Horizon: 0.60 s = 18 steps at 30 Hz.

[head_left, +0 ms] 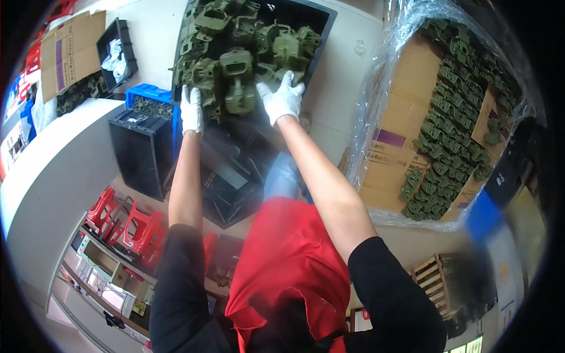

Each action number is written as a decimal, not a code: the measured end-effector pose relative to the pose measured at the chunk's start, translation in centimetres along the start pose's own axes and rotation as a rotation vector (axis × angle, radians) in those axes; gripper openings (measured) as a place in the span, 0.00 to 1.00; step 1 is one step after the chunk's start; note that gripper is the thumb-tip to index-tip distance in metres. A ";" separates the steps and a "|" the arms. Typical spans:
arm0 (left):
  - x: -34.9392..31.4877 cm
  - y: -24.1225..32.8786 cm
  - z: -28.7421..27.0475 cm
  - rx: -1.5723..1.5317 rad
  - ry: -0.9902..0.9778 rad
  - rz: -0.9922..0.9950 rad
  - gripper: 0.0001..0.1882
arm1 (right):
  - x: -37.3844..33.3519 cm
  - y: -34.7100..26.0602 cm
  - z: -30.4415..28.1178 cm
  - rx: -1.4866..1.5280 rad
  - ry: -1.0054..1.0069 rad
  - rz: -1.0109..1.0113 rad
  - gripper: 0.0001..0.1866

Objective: The person repeatedly picks up handfuls of green plastic parts from a large cardboard box and places them into black plastic crates. The person also handles cardboard pieces, moving them aside or stacking them. The task involves continuous manual sorting and transfer of items within a warehouse environment.

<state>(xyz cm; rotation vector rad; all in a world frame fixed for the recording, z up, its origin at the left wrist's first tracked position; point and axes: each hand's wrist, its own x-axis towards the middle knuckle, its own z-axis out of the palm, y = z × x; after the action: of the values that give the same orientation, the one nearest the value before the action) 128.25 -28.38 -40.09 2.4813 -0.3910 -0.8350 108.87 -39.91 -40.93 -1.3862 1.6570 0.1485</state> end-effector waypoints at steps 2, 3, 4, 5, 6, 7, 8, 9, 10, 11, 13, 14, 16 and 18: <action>0.7 -1.5 0.9 -0.162 0.162 0.081 0.38 | 0.7 0.6 -1.1 -0.001 -0.061 -0.073 0.50; 1.0 -2.0 1.7 -0.243 0.240 0.123 0.39 | 0.7 0.9 -1.5 0.001 -0.058 -0.160 0.49; -1.0 0.1 3.1 -0.389 0.181 0.141 0.39 | 0.0 0.7 -3.3 0.007 -0.084 -0.187 0.47; -2.0 1.2 4.0 -0.084 0.214 0.209 0.38 | -0.1 0.4 -4.9 0.002 -0.147 -0.211 0.46; -3.3 2.2 5.3 0.217 0.231 0.287 0.36 | -0.2 1.0 -6.0 -0.003 -0.204 -0.220 0.45; -4.4 4.3 6.4 0.181 0.214 0.349 0.36 | 0.4 2.6 -6.2 0.079 -0.211 -0.259 0.42; -4.9 5.8 6.6 0.144 0.200 0.406 0.36 | 1.2 4.1 -6.0 0.163 -0.217 -0.305 0.39; -4.4 5.5 6.7 -0.212 0.130 0.303 0.33 | 1.7 5.4 -6.3 0.250 -0.192 -0.341 0.36; -4.9 5.3 6.0 -0.094 0.210 0.281 0.36 | 1.9 7.0 -6.9 0.340 -0.175 -0.393 0.33; -5.5 5.4 5.7 0.019 0.273 0.255 0.39 | 1.8 9.1 -7.9 0.505 -0.177 -0.279 0.31; -6.3 5.0 5.8 0.309 0.433 0.097 0.48 | 2.0 15.7 -8.7 0.832 -0.094 -0.151 0.29; -7.6 5.7 6.1 0.313 0.383 0.088 0.49 | 1.7 19.7 -10.1 0.984 -0.036 -0.071 0.30; -9.2 4.9 5.8 0.287 0.415 0.207 0.42 | -1.4 24.7 -17.7 0.736 0.217 0.117 0.30; -12.9 6.5 8.0 0.494 0.373 0.261 0.43 | -1.6 36.2 -20.4 0.664 0.264 0.550 0.34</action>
<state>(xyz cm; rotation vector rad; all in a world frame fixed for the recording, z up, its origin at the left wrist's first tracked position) 112.53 -31.36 -35.90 2.8625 -0.8425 -0.1688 67.47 -38.45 -44.77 -0.4508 2.0253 -0.2658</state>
